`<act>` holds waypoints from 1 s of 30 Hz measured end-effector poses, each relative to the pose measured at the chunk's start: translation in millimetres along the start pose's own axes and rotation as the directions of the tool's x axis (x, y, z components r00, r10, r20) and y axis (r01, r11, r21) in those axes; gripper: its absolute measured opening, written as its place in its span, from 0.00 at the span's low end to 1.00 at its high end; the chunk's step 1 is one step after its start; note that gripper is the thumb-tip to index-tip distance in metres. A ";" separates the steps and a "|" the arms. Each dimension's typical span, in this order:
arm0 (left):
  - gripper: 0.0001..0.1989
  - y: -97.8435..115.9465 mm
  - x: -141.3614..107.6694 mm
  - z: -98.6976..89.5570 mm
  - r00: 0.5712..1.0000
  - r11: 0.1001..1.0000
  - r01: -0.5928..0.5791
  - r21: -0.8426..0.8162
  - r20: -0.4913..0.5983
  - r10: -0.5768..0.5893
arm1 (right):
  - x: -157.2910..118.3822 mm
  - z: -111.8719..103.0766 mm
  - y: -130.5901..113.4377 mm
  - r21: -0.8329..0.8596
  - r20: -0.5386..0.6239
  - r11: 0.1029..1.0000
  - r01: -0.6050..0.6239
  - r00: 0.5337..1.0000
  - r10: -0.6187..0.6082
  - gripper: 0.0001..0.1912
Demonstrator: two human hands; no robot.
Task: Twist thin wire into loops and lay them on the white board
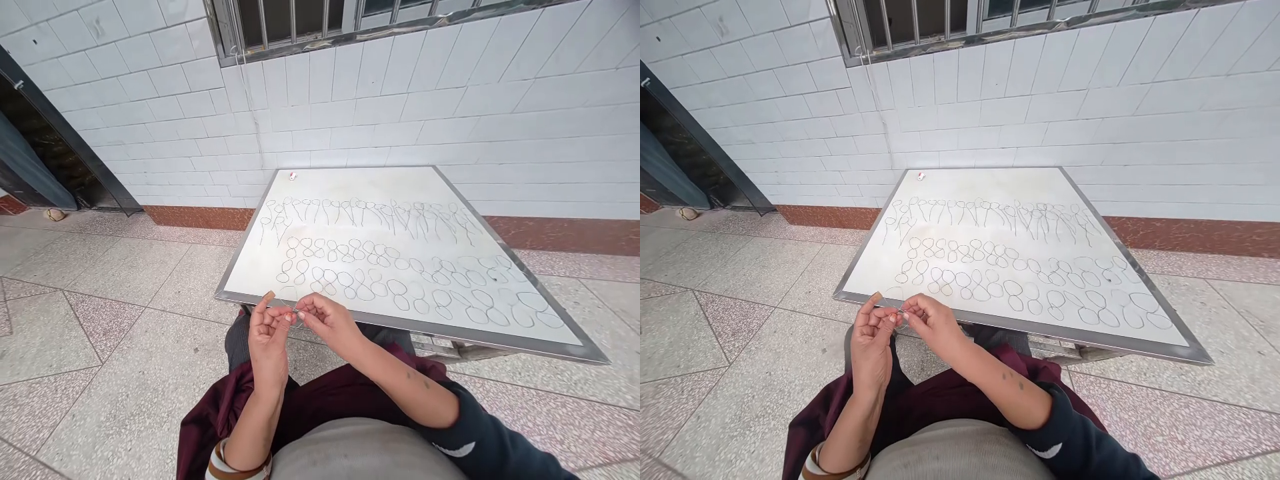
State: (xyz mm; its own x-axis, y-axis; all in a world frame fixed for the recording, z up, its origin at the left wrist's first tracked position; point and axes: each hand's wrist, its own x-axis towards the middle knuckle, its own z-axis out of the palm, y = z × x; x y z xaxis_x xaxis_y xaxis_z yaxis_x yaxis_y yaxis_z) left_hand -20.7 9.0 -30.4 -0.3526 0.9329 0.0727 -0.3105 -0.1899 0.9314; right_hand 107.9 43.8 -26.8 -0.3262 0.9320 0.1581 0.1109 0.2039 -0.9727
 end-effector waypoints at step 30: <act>0.28 -5.0 16.9 11.9 1.000 0.997 0.023 0.072 0.008 -0.024 | 10.2 -12.9 6.2 -0.372 -0.007 0.901 0.223 0.970 -0.243 0.09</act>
State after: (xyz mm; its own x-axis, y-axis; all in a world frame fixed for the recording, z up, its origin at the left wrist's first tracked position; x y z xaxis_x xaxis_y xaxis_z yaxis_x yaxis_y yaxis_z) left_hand -14.6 29.4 -29.7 -0.3382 0.9396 0.0530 -0.2547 -0.1456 0.9560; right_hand 117.4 58.4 -29.0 -0.3365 0.8565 0.3913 0.3760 0.5032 -0.7781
